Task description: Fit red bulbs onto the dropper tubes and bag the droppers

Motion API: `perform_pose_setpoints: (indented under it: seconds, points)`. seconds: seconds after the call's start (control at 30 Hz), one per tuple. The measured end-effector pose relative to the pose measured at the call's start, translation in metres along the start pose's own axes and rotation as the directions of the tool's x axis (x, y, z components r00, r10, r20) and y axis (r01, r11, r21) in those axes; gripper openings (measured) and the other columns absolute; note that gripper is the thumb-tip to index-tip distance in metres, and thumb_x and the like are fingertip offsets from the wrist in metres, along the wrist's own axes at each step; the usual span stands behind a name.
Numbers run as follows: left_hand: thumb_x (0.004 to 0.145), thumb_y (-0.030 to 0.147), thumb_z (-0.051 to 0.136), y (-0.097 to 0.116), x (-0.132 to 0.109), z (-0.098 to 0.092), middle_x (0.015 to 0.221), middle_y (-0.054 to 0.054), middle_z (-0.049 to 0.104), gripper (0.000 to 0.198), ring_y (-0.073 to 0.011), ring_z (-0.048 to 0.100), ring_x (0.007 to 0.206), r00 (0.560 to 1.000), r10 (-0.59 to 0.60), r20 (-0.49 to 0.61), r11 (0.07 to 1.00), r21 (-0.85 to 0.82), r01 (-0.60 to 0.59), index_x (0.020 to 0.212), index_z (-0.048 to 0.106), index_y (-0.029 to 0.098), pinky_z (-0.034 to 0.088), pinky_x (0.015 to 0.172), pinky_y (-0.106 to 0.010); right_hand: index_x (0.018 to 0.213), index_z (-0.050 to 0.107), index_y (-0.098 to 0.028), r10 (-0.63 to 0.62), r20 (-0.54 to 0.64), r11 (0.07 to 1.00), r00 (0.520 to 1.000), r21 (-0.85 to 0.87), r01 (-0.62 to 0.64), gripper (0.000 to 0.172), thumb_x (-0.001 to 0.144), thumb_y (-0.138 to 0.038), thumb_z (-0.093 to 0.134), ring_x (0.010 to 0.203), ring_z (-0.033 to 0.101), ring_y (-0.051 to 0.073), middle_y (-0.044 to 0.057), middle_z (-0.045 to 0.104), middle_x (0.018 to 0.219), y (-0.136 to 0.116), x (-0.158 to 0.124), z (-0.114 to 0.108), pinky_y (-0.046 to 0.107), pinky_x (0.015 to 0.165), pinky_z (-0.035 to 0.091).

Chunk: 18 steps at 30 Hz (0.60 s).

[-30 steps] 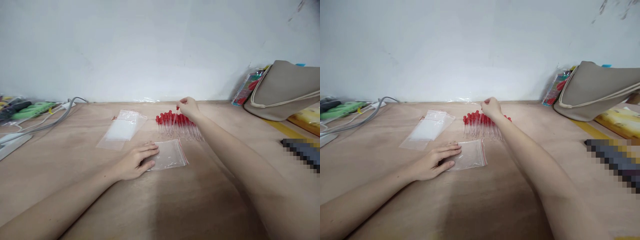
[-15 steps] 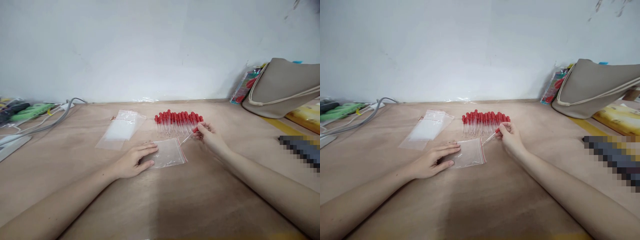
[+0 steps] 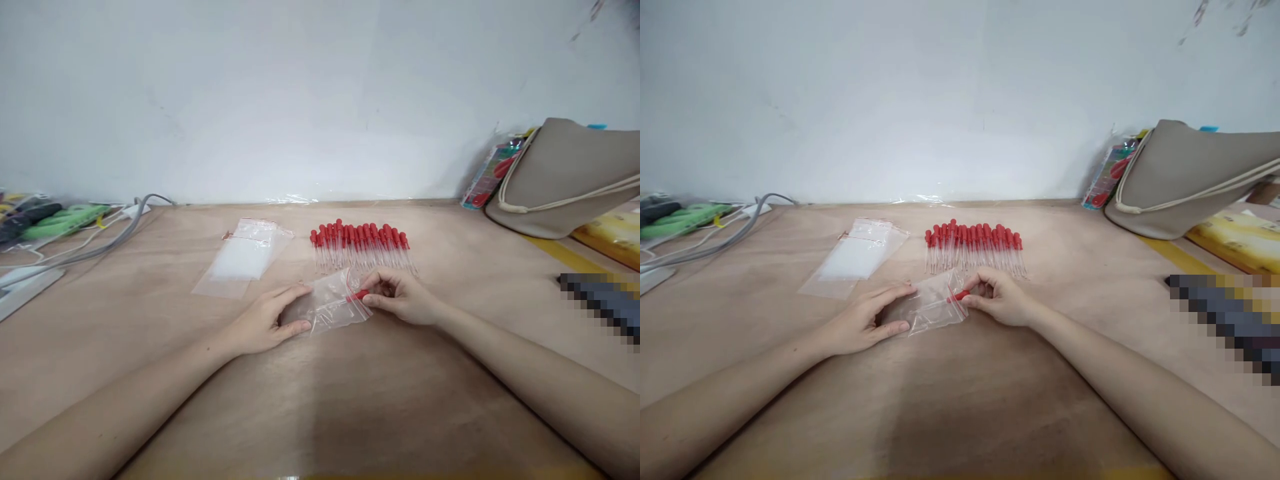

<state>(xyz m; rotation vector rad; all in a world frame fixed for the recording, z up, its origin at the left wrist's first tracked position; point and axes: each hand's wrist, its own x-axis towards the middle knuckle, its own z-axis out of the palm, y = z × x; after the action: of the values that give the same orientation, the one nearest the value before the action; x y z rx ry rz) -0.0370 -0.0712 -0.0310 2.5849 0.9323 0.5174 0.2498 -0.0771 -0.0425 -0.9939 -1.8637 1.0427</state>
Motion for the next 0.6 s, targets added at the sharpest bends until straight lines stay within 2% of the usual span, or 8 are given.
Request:
perform_pose_setpoints:
  seconds: [0.07, 0.13, 0.2, 0.3, 0.47, 0.6]
  points:
    - [0.082, 0.04, 0.054, 0.0, 0.0, 0.0, 0.127, -0.009, 0.05, 0.05, -0.0227, 0.046, 0.118, 1.0, 0.012, 0.001, 1.0, -0.011, -0.012, 0.127, 0.043, 0.021, 0.039, 0.099, -0.04, 0.076, 0.059, -0.018, -0.106, -0.006, 0.994, 0.994, -0.037, 0.106, 0.015, 0.072, -0.03, 0.066, 0.064, 0.049, 0.008, 0.002, 0.054, 0.083, -0.003, 0.001, 0.003, 0.022, 0.055, 0.04]
    - [0.082, 0.04, 0.054, 0.0, 0.001, 0.001, 0.126, -0.008, 0.051, 0.048, -0.0227, 0.046, 0.118, 0.999, 0.035, -0.005, 0.999, -0.022, -0.035, 0.126, 0.045, 0.021, 0.038, 0.099, -0.04, 0.075, 0.057, -0.018, -0.114, 0.026, 0.993, 0.993, 0.018, 0.113, 0.014, 0.072, -0.029, 0.065, 0.068, 0.052, 0.009, 0.004, 0.054, 0.093, -0.008, 0.001, 0.005, 0.023, 0.057, 0.043]
    - [0.082, 0.039, 0.054, 0.0, 0.001, 0.001, 0.125, -0.008, 0.052, 0.047, -0.023, 0.046, 0.118, 0.999, 0.05, -0.005, 0.998, -0.024, -0.05, 0.125, 0.046, 0.021, 0.038, 0.1, -0.04, 0.077, 0.054, -0.018, -0.041, 0.11, 0.988, 0.993, 0.155, 0.023, 0.015, 0.073, -0.029, 0.063, 0.068, 0.055, 0.009, 0.004, 0.056, 0.093, -0.012, 0.0, 0.008, 0.024, 0.058, 0.045]
    - [0.083, 0.038, 0.054, -0.003, 0.001, 0.0, 0.126, -0.009, 0.052, 0.049, -0.0233, 0.046, 0.118, 0.998, 0.055, 0.011, 0.998, -0.018, -0.055, 0.127, 0.044, 0.021, 0.038, 0.1, -0.041, 0.078, 0.051, -0.019, 0.068, 0.2, 0.957, 0.978, 0.265, -0.12, 0.017, 0.073, -0.03, 0.063, 0.067, 0.058, 0.01, 0.001, 0.06, 0.08, -0.015, 0.002, 0.011, 0.025, 0.06, 0.048]
    - [0.082, 0.036, 0.055, -0.011, 0.0, -0.006, 0.13, -0.01, 0.048, 0.047, -0.0235, 0.044, 0.121, 0.99, 0.128, 0.064, 0.991, -0.035, -0.126, 0.126, 0.046, 0.021, 0.036, 0.102, -0.041, 0.073, 0.052, -0.017, 0.148, 0.167, 0.948, 0.975, 0.255, -0.188, 0.021, 0.066, -0.027, 0.07, 0.063, 0.06, 0.01, -0.001, 0.062, 0.07, -0.003, 0.009, 0.002, 0.024, 0.059, 0.049]
    - [0.081, 0.036, 0.057, -0.015, 0.0, -0.006, 0.131, -0.009, 0.047, 0.046, -0.0234, 0.045, 0.121, 0.99, 0.12, 0.075, 0.992, -0.052, -0.117, 0.124, 0.049, 0.022, 0.035, 0.103, -0.042, 0.073, 0.057, -0.017, 0.183, 0.234, 0.954, 0.955, 0.193, -0.23, 0.018, 0.066, -0.027, 0.069, 0.057, 0.058, 0.009, -0.001, 0.063, 0.065, 0.001, 0.012, -0.003, 0.022, 0.053, 0.046]
